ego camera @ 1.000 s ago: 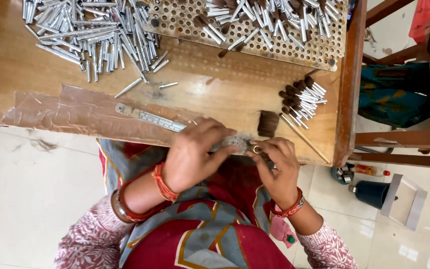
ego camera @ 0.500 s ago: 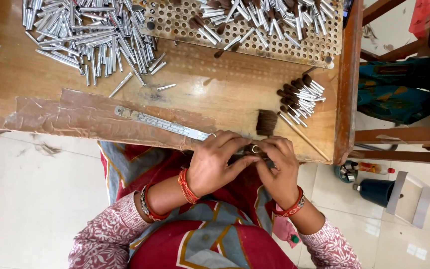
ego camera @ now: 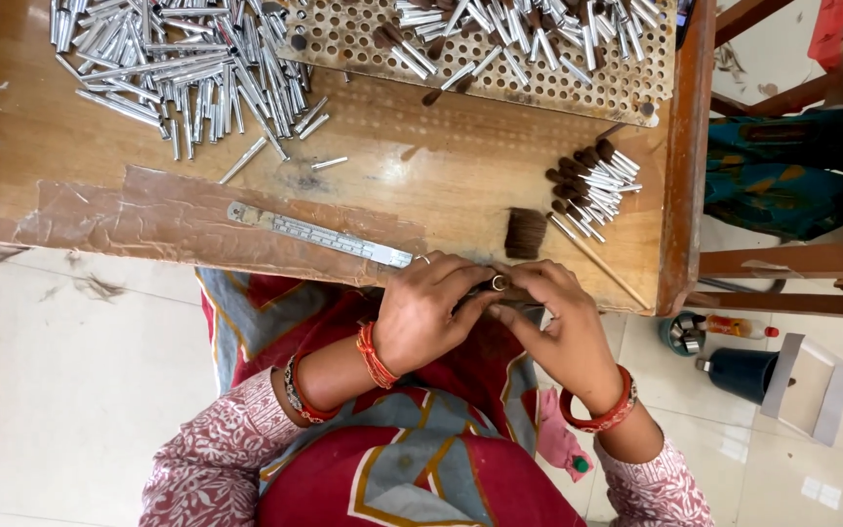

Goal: Assembling cosmetic or painting brushes by inserting bristles into a metal ferrule container.

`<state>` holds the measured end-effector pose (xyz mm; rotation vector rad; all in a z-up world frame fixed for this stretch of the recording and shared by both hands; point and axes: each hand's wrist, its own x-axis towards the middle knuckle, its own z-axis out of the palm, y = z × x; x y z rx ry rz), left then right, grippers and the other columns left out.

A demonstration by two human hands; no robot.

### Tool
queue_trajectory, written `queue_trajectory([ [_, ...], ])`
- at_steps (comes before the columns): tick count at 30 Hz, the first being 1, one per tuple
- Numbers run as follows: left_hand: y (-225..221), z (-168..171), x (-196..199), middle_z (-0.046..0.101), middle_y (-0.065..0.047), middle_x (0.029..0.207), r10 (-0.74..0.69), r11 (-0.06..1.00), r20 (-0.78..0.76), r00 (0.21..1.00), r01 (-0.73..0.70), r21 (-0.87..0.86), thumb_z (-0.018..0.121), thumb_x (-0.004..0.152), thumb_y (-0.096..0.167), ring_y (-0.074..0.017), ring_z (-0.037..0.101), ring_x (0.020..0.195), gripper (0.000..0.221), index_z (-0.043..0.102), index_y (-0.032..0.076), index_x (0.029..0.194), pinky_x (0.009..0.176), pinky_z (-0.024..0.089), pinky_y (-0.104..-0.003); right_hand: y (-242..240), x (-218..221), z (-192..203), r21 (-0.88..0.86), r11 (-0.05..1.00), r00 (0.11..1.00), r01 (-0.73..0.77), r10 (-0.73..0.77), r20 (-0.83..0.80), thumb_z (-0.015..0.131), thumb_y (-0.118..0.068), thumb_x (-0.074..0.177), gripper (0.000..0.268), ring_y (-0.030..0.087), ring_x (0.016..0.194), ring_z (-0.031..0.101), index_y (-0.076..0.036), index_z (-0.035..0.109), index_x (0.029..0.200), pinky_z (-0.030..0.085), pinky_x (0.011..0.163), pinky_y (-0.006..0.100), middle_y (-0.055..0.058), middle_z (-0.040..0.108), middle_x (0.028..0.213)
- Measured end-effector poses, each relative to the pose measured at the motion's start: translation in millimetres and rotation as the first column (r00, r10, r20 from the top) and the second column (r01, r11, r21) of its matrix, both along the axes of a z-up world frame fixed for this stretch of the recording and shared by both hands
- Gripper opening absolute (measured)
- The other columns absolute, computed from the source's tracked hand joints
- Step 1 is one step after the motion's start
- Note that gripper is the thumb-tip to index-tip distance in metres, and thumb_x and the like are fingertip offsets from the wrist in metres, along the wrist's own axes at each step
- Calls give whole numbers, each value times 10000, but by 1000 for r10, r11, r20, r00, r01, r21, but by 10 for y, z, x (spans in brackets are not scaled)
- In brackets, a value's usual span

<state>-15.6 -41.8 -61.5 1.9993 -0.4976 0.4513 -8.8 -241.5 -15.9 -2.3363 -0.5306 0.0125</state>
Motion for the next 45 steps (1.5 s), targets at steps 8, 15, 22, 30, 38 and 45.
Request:
queue_trajectory([
  [8,-17,-87,-8,719,-89,988,13,1000,7,1000,-13,22,779,851,122,-279,698,878,231,726,52,1065,771,569,-401,48,38,-24,170,982,992,76,-57,-116,829,-104,841,365,156,962,709,-46,755,1194,555,847,278,83,729,1059],
  [15,-24,-99,-14,722,-84,992,16,1000,4,1000,-16,16,790,852,115,-278,699,886,219,726,49,1051,782,570,-399,30,80,-158,308,941,973,138,-71,-220,805,-56,865,239,127,905,680,-34,795,1103,549,795,245,67,717,986],
  [22,44,175,-65,706,-120,1025,13,999,30,999,-12,-41,802,884,195,-296,694,908,296,708,24,1106,789,565,-389,-7,-5,-288,561,790,958,247,-112,-264,733,29,947,96,133,910,663,52,750,1039,535,822,251,102,712,1030],
  [30,-44,-206,-227,729,-87,998,-608,631,-465,643,37,-775,693,1007,231,-136,689,843,282,703,-19,1139,763,585,-288,66,-362,-253,753,613,967,241,-87,-239,681,61,989,82,281,1131,723,73,715,1063,572,1029,373,214,739,1146],
  [38,47,-138,-211,765,-145,1026,-863,353,-365,349,-101,-930,662,1031,175,-193,749,948,244,719,-50,1106,853,628,-331,140,-511,-324,767,597,969,237,-86,-232,677,48,996,112,295,1166,720,72,723,1094,569,1058,394,221,741,1170],
  [45,75,-169,-285,764,-134,940,-810,429,-431,397,-99,-898,699,990,122,-173,742,841,192,721,-52,1068,754,606,-305,154,-506,-281,727,654,973,208,-60,-225,679,57,984,127,253,1135,727,76,729,1100,585,1006,356,214,745,1187],
])
